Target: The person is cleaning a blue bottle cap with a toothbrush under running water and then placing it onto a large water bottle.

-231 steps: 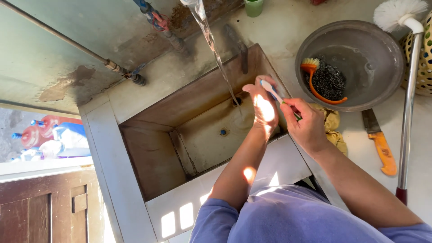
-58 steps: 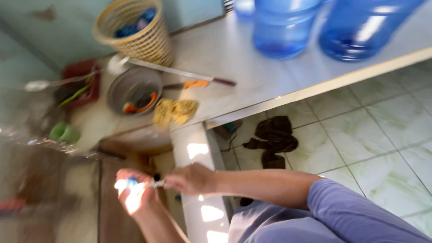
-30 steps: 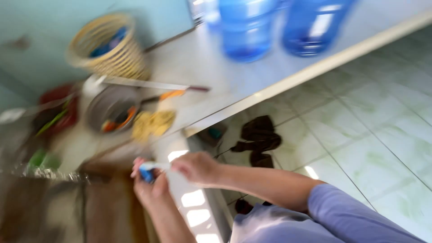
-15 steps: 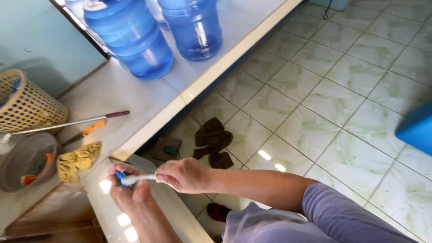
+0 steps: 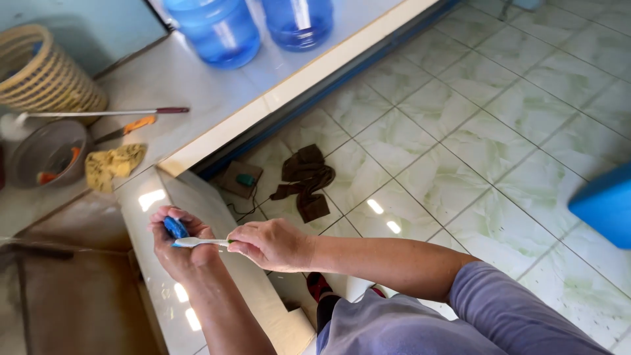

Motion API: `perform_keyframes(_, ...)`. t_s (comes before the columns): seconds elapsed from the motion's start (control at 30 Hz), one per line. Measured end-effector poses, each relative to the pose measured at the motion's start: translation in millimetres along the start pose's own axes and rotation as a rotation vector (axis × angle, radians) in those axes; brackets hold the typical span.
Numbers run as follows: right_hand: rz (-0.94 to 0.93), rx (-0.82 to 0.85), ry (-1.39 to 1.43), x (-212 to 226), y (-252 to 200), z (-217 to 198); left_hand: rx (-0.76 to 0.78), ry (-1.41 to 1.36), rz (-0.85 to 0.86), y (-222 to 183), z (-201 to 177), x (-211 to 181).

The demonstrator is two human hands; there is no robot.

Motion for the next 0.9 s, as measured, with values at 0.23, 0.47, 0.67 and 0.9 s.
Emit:
perform_keyframes(0.23, -0.077, 0.031, 0.081, -7.5, 41.4, 52.2, 0.018, -0.015, 0.104, 34.5, -51.0, -64.5)
perform_keyframes(0.47, -0.122, 0.07, 0.092, -22.2, 118.5, 118.2, -0.088, -0.205, 0.094, 99.1, -62.7, -115.0)
perform_keyframes(0.67, -0.13, 0.16, 0.058, -41.9, 159.5, 170.0, -0.145, -0.203, 0.166, 157.2, -92.5, -152.4)
perform_keyframes(0.9, -0.152, 0.301, 0.058, -75.5, 187.0, 225.0, -0.189, -0.111, 0.256, 192.4, -121.5, -187.2)
Point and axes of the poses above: each hand's wrist, its own y-axis towards the middle knuckle, its own z-axis out of the palm, x = y × z, the point moved 8 cm from there along y, towards the middle knuckle, and after that the axes turned 4 degrees about x, right-handed, at the moved point
